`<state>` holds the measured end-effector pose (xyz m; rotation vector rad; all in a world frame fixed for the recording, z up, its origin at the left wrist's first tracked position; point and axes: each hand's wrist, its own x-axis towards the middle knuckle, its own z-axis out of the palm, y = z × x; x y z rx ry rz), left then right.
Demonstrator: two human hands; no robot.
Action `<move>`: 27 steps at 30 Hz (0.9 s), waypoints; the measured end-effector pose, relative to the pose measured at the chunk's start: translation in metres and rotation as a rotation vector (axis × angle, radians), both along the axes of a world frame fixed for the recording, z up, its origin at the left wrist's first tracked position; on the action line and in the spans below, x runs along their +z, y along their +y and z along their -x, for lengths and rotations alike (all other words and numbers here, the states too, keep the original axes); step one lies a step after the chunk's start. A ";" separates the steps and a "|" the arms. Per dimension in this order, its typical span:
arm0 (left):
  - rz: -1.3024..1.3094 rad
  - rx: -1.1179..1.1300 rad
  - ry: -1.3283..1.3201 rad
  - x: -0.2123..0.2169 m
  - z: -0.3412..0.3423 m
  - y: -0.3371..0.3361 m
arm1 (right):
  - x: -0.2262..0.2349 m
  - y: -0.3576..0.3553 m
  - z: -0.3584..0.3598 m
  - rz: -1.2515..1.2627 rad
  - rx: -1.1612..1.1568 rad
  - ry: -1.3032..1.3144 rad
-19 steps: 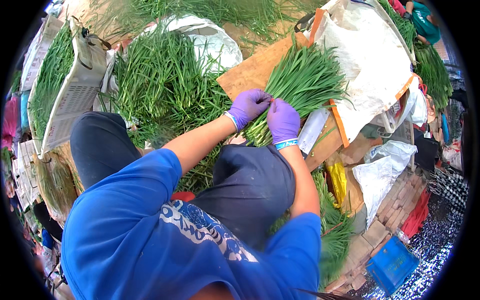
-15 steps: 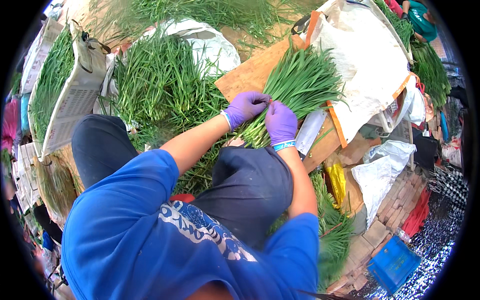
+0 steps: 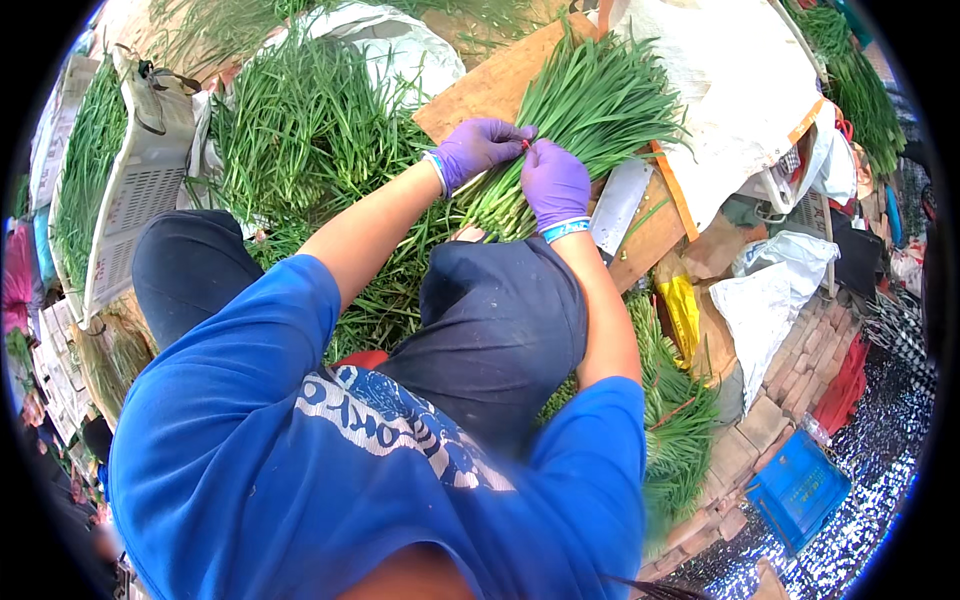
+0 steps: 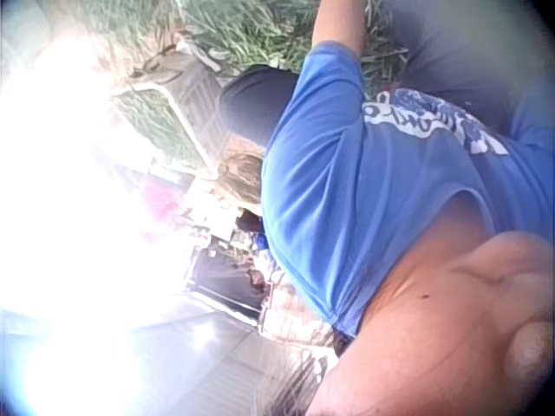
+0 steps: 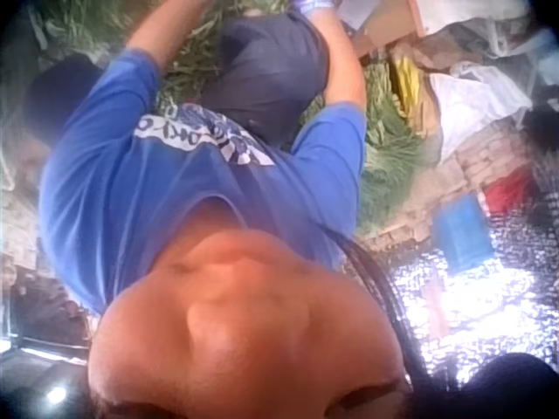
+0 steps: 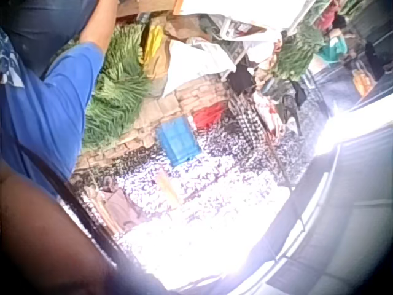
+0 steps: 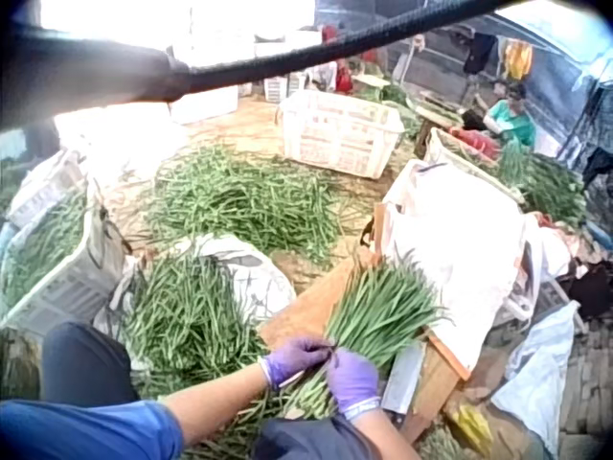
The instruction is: The person bundles green produce by hand, gathering a handful of stalks from a pile on the floor, securing them with a red tie, and placing the finished bundle onto a large stack of similar vegetable bundles.
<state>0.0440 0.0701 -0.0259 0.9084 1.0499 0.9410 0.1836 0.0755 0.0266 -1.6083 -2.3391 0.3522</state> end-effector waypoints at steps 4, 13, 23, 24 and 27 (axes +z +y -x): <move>-0.023 -0.012 0.053 0.017 0.000 -0.002 | -0.001 -0.001 -0.002 -0.018 0.020 -0.024; 0.003 -0.004 0.126 0.022 0.000 0.000 | 0.002 -0.001 -0.002 -0.007 0.009 0.010; 0.226 0.221 -0.137 0.029 -0.011 -0.002 | 0.001 -0.025 -0.020 -0.201 -0.314 0.424; 0.199 0.272 -0.131 0.032 -0.012 0.000 | -0.003 -0.023 -0.016 -0.142 -0.369 0.356; 0.052 0.353 -0.066 0.046 -0.018 -0.005 | -0.015 -0.019 -0.008 0.023 -0.490 0.330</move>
